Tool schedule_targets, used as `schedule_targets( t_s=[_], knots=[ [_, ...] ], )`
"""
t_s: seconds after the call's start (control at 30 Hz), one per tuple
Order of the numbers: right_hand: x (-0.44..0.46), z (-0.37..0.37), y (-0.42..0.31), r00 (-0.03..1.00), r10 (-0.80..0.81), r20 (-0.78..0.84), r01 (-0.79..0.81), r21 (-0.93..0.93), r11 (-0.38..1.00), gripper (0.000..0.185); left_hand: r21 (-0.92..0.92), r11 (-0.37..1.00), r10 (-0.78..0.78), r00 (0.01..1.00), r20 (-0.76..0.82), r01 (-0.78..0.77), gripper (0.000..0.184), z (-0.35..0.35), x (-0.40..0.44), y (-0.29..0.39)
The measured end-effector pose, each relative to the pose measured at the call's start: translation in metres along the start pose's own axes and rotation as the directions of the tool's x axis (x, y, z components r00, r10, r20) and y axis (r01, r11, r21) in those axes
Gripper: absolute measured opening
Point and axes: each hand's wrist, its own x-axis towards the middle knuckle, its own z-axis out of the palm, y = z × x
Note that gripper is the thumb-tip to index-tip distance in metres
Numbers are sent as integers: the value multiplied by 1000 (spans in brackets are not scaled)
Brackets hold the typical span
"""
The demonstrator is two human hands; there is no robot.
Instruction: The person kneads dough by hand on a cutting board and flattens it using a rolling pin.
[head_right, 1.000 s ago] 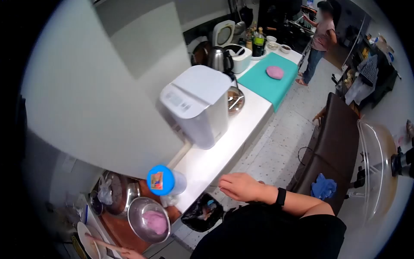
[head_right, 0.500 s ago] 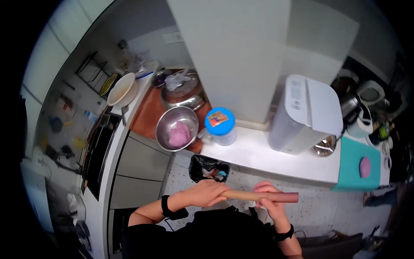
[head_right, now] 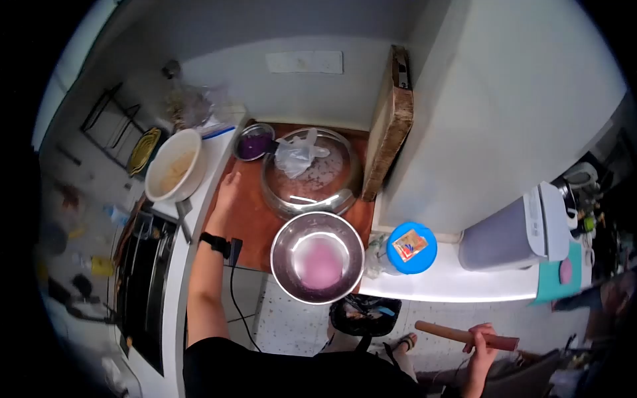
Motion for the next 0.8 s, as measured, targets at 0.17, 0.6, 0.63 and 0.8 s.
schedule_targets(
  t_s=[0.17, 0.6, 0.63, 0.8],
  knots=[
    [-40, 33, -23, 981, 71, -178, -95, -132, 987, 18, -521, 740, -298, 901, 314, 426, 61, 36, 95, -49],
    [-80, 60, -71, 944, 174, -282, -233, -194, 953, 15, -250, 964, 151, 959, 241, -89, 60, 49, 183, -121],
    [-83, 59, -72, 939, 166, -302, -230, -191, 954, 15, -211, 970, 159, 971, 178, -121, 59, 49, 176, -113],
    [-92, 38, -67, 951, 186, -247, -227, -149, 962, 17, -190, 961, 223, 970, 101, -201, 54, 61, 87, -12]
  ],
)
